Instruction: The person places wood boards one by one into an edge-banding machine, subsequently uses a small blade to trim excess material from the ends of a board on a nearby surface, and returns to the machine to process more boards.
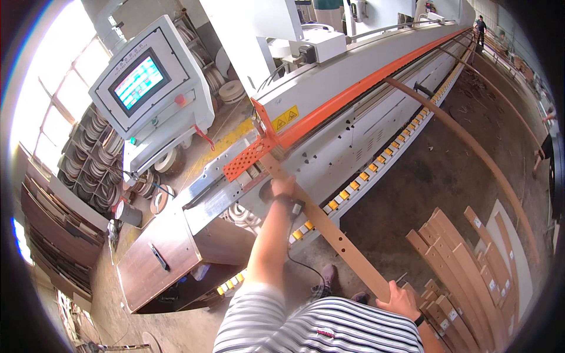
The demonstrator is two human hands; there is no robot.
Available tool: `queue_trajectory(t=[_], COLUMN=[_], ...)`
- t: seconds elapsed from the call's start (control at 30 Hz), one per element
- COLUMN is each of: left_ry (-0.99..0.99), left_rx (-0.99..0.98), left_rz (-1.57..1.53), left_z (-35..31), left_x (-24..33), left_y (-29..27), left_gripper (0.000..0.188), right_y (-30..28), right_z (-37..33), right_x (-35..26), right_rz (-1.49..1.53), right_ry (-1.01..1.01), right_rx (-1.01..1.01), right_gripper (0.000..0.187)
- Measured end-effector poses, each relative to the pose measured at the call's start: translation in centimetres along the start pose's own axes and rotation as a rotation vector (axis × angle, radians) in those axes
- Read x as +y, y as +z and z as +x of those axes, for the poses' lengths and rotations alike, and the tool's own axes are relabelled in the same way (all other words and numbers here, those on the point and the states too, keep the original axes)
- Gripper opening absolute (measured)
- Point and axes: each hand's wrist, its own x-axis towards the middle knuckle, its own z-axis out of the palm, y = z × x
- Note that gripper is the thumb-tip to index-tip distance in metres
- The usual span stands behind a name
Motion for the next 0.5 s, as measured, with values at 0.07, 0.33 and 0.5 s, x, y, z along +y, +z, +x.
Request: queue_trajectory(t=[0.07, 0.33, 0.5], left_ry=[0.002, -0.09, -0.042], left_rx=[-0.01, -0.064, -0.061], left_rz=[-0.008, 0.056, 0.051], left_z=[-0.5, -0.5, -0.4], left_x=[0.5, 1.4, 1.3], left_y=[-0.2, -0.7, -0.7], left_gripper=[0.076, 0.084, 0.082], right_y=[-0.1, -0.7, -0.6], right_z=[0.1, 0.6, 1.3], right_x=[0.2, 0.5, 0.8], right_rz=[-0.005, 0.015, 0.008], right_ry=[0.005, 0.007, 0.022], right_rx=[-0.028, -0.086, -0.141], right_gripper=[0.057, 0.052, 0.052])
